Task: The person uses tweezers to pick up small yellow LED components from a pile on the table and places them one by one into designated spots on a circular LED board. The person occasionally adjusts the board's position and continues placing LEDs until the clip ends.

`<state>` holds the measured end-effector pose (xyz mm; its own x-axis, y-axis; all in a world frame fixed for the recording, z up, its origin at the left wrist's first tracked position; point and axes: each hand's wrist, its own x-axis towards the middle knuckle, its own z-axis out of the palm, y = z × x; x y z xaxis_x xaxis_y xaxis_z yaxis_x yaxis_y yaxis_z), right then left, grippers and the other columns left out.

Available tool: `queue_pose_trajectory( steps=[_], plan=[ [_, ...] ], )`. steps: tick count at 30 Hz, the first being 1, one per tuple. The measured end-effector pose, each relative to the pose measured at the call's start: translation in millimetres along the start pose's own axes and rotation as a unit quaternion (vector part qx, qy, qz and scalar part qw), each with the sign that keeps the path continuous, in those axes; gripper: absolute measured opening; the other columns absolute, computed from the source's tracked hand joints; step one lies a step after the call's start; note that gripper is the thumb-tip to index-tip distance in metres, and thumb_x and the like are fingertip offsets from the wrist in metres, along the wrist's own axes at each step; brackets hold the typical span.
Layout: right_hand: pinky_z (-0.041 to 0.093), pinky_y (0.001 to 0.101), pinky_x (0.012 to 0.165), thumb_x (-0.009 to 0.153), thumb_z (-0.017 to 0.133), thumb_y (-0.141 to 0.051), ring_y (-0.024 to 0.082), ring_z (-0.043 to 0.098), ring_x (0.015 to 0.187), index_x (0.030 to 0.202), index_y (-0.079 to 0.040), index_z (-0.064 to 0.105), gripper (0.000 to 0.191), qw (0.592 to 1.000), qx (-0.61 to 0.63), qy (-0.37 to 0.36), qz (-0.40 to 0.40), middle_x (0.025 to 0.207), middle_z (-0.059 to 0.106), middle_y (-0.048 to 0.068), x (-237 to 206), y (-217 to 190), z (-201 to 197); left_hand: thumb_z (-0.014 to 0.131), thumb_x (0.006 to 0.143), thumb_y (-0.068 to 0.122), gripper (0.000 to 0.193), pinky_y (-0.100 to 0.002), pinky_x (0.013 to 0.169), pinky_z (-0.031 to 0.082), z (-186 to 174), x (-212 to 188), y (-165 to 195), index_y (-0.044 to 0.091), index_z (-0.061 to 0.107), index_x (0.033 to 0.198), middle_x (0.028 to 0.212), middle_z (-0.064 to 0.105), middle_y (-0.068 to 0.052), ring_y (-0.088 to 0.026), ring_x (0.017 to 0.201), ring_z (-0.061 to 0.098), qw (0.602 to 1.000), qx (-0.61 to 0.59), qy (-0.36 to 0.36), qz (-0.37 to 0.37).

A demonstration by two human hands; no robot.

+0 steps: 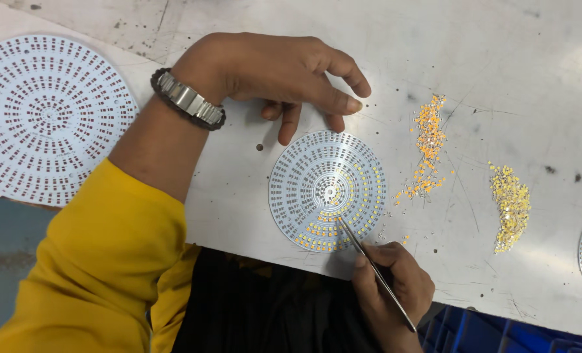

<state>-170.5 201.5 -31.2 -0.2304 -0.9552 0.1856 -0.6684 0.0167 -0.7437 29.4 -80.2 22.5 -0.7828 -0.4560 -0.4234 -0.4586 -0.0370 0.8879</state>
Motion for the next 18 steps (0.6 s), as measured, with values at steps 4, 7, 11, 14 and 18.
queue_pose_trajectory(
  steps=[4, 7, 11, 14, 18],
  plan=[
    [0.046, 0.0193, 0.057, 0.088, 0.076, -0.005, 0.007, 0.063, 0.061, 0.094, 0.004, 0.068, 0.013, 1.0, 0.019, 0.004, -0.013, 0.075, 0.069, 0.007, 5, -6, 0, 0.067, 0.081, 0.044, 0.065, -0.022, 0.033, 0.039, 0, 2, -2, 0.018, 0.057, 0.139, 0.103, 0.082, -0.008, -0.015, 0.046, 0.07, 1.0, -0.012, -0.003, -0.003],
    [0.045, 0.019, 0.055, 0.087, 0.076, -0.005, 0.006, 0.062, 0.059, 0.093, 0.003, 0.069, 0.012, 1.0, 0.007, -0.013, -0.002, 0.073, 0.069, 0.007, 7, -8, -3, 0.068, 0.082, 0.044, 0.064, -0.022, 0.033, 0.04, -1, 3, -4, 0.017, 0.057, 0.139, 0.105, 0.083, -0.009, -0.015, 0.046, 0.072, 1.0, -0.015, -0.009, 0.01],
    [0.043, 0.019, 0.052, 0.084, 0.077, -0.004, 0.005, 0.06, 0.054, 0.091, 0.003, 0.069, 0.013, 1.0, -0.018, -0.024, -0.003, 0.069, 0.069, 0.006, 6, -6, -4, 0.067, 0.082, 0.043, 0.063, -0.021, 0.034, 0.041, 0, 4, -6, 0.017, 0.057, 0.139, 0.106, 0.082, -0.01, -0.015, 0.047, 0.072, 1.0, 0.004, 0.006, 0.002],
    [0.044, 0.0188, 0.055, 0.084, 0.076, -0.002, 0.004, 0.058, 0.058, 0.091, 0.004, 0.069, 0.012, 0.999, -0.005, -0.026, 0.027, 0.072, 0.068, 0.004, 1, 0, -10, 0.064, 0.081, 0.042, 0.067, -0.022, 0.034, 0.04, -2, 5, -6, 0.016, 0.056, 0.142, 0.106, 0.081, -0.009, -0.015, 0.046, 0.07, 1.0, -0.006, -0.01, -0.008],
    [0.044, 0.0181, 0.065, 0.091, 0.072, 0.0, 0.002, 0.055, 0.07, 0.096, 0.005, 0.068, 0.008, 0.993, 0.053, 0.044, 0.094, 0.081, 0.066, 0.002, 6, 23, -29, 0.065, 0.083, 0.042, 0.064, -0.023, 0.032, 0.041, -2, 6, -4, 0.013, 0.056, 0.139, 0.105, 0.084, -0.01, -0.015, 0.045, 0.071, 1.0, 0.002, -0.021, 0.023]
  ],
)
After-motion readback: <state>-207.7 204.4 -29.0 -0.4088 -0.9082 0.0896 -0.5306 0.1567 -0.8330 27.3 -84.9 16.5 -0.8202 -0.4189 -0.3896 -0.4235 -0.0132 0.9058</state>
